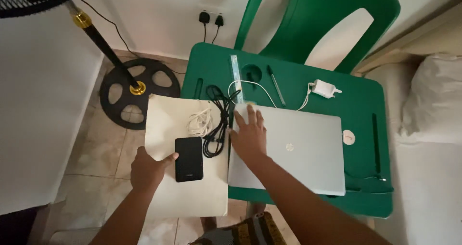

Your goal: Organizes electronic devices, cables, and stationery on a small desk.

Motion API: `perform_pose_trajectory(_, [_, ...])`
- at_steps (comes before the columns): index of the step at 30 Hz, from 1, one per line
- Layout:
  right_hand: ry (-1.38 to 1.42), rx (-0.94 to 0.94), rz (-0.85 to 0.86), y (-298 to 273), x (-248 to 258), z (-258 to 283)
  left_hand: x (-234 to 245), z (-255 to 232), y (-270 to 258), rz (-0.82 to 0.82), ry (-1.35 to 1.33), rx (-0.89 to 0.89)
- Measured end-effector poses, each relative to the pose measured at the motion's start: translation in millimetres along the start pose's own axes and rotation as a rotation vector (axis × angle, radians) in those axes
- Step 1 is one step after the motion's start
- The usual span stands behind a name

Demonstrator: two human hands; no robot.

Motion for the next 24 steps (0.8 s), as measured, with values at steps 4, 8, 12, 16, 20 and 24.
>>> perform_pose_trajectory(4, [-0.136,0.065,0.16,23,-17,6,2,-5,-4,0.006,0.07,0.008])
perform_pose_trajectory(8, [-0.264,0.041,0.34,24,-23,11,5,-5,-1,-0.035,0.03,-0.054])
perform_pose_trajectory(12, [-0.295,-0.007,0.376,29,-28,4,2,-8,0,-0.073,0.009,-0.152])
perform_pose_trajectory(16, [-0.302,-0.005,0.346,31,-23,-2,2,-16,-4,-0.041,0.068,-0.03])
perform_pose_trajectory(20, [-0.327,-0.055,0.388,33,0,-9,1,-18,-3,-0.04,0.131,-0.002])
perform_pose_trajectory(24, [-0.357,-0.125,0.478,22,13,-28,1,-34,-12,0.035,0.186,0.083])
Point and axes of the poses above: each hand's wrist, its own y-axis towards the middle knuckle, its own x-axis out of the back of the hand, z = x × y, the point moved 7 cm from there along y, towards the middle knuckle, and after that the axes turned 7 degrees about -x, right-handed, at the moved point
